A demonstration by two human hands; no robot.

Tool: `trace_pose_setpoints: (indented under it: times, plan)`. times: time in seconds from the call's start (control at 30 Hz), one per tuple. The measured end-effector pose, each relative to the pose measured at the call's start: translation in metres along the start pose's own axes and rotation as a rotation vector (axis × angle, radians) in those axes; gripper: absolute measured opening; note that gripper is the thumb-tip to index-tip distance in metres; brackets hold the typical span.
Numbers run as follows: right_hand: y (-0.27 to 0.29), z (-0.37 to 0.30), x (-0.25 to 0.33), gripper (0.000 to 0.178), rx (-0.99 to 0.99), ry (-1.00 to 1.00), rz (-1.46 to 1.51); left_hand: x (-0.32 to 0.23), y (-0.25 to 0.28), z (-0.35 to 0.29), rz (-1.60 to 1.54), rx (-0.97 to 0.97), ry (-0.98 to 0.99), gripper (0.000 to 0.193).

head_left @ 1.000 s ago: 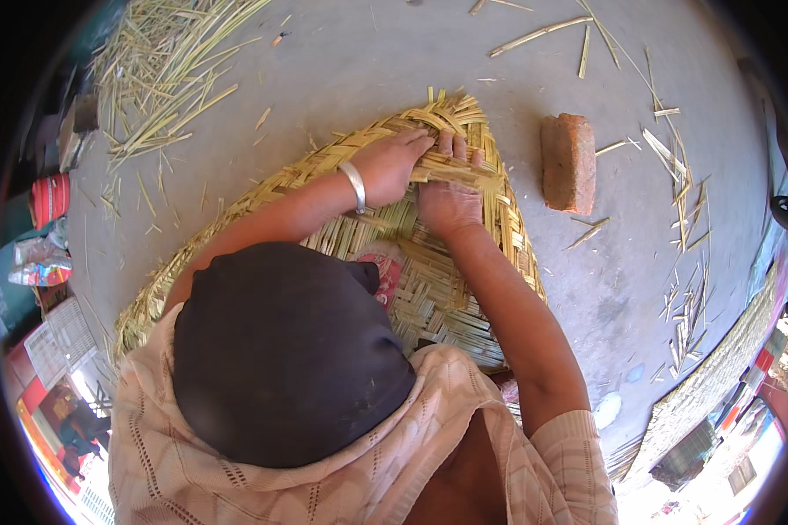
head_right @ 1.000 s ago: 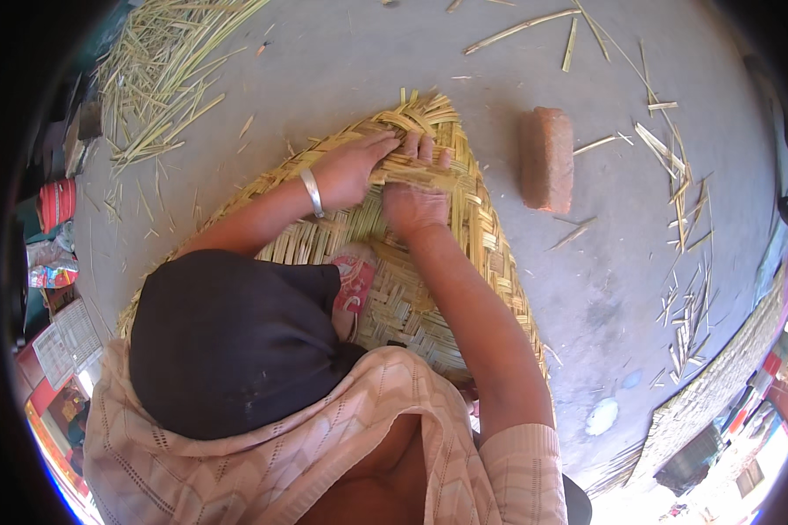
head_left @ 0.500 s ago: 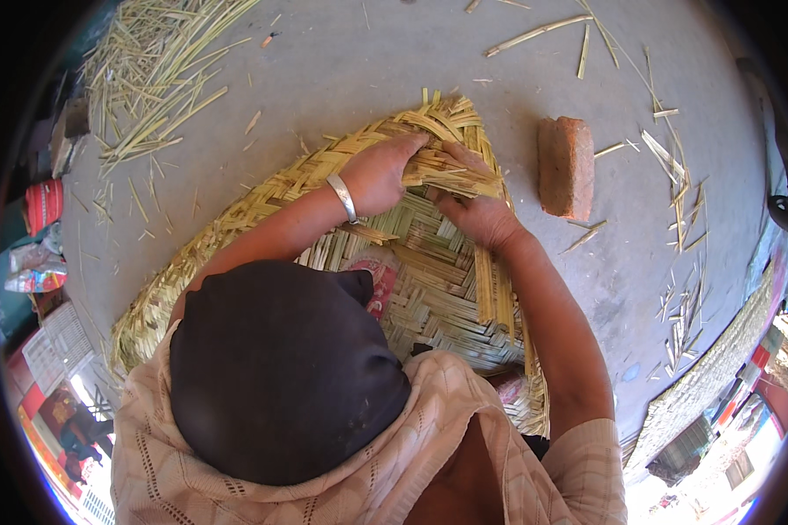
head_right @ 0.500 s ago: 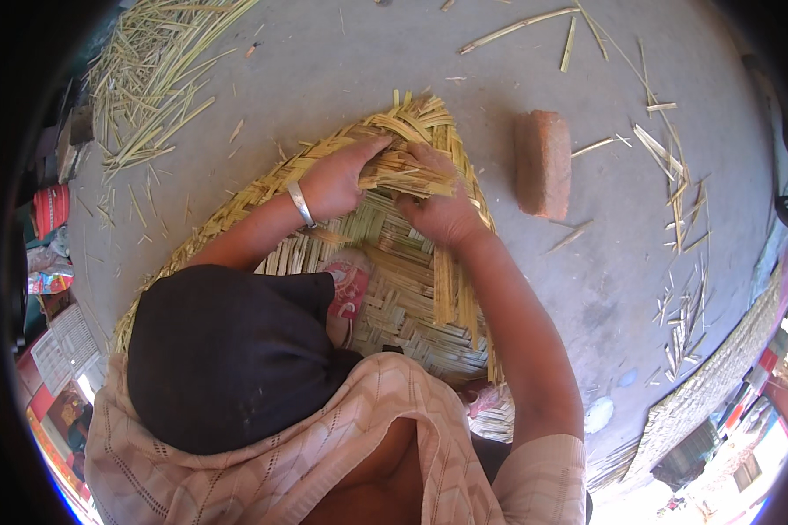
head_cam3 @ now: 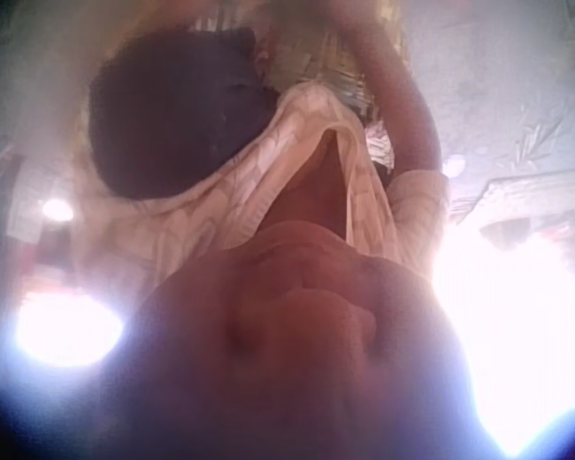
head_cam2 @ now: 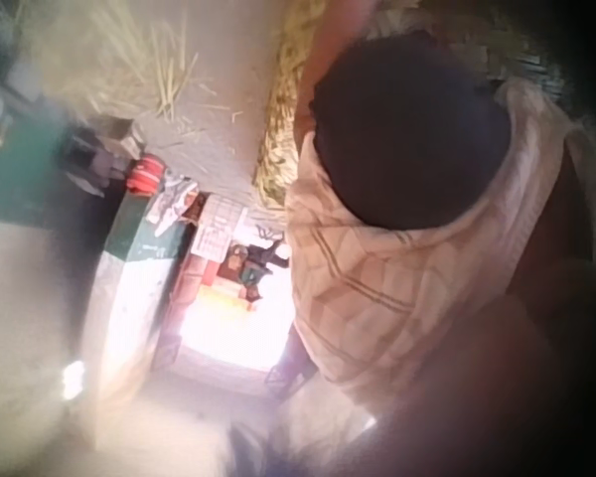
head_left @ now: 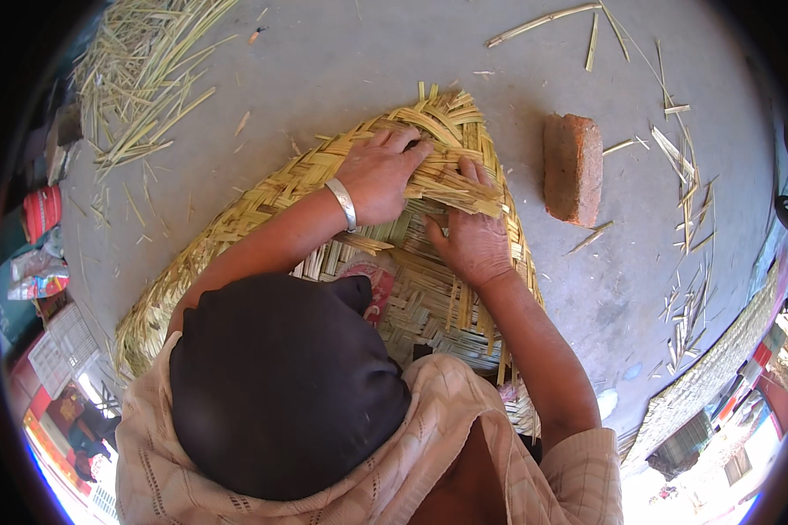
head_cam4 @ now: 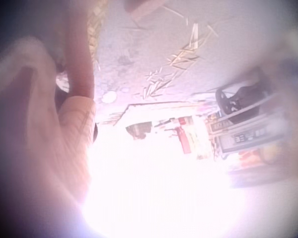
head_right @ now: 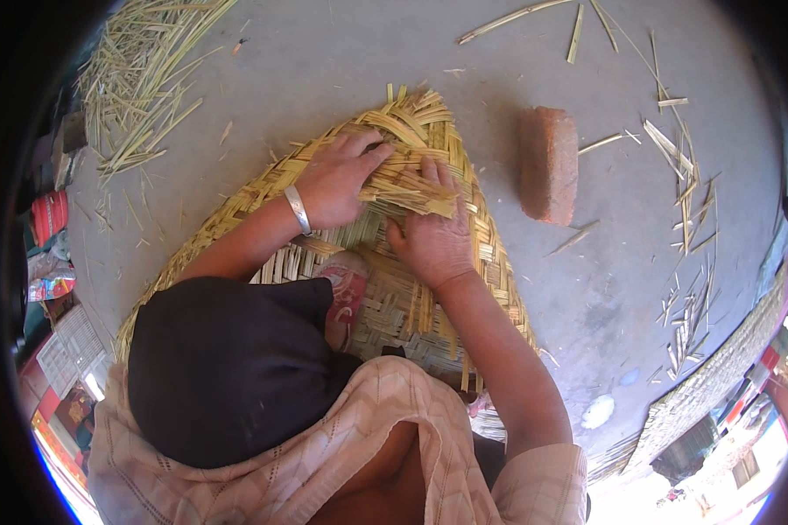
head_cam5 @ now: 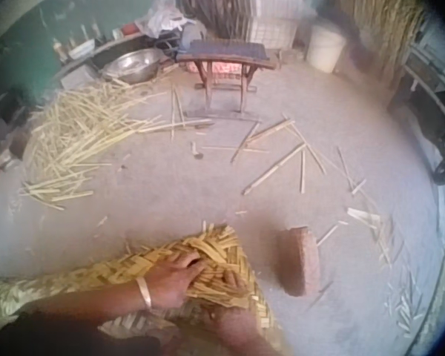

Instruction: The person weaves a large mat from dried palm leaves on the floor, interlacing strips by hand and tapping them with a brick to compact the weave. The person then uses a machete to trim the mat's edges.

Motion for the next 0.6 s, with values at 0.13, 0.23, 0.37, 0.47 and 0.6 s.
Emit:
trace_pose_setpoints:
  times: [0.13,0.23,0.37,0.47,0.6]
  plan:
    - [0.003,0.004,-0.007,0.057,0.067,-0.005,-0.029,-0.001,0.002,0.001,0.005,0.016,0.007,0.076]
    - [0.009,0.004,-0.010,0.050,0.125,0.030,-0.032,-0.002,0.001,0.000,0.026,0.017,0.015,0.077]
    - [0.020,0.006,-0.016,0.047,0.180,0.079,-0.055,0.000,0.004,0.000,-0.006,-0.003,-0.022,0.078]
    - [0.028,0.007,-0.023,0.047,0.236,0.114,-0.073,0.002,0.007,0.000,-0.004,-0.001,-0.058,0.078]
    - [0.034,0.010,-0.028,0.048,0.314,0.130,-0.101,0.003,0.008,0.002,0.019,0.034,-0.038,0.070]
Point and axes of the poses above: each hand's wrist, its own z-axis towards the middle knuckle, its own y-axis out of the back of the hand, x = y × z, the point moved 4 cm from there along z, towards the middle knuckle, and after that the axes turned 8 degrees about x, right-handed, at the moved point
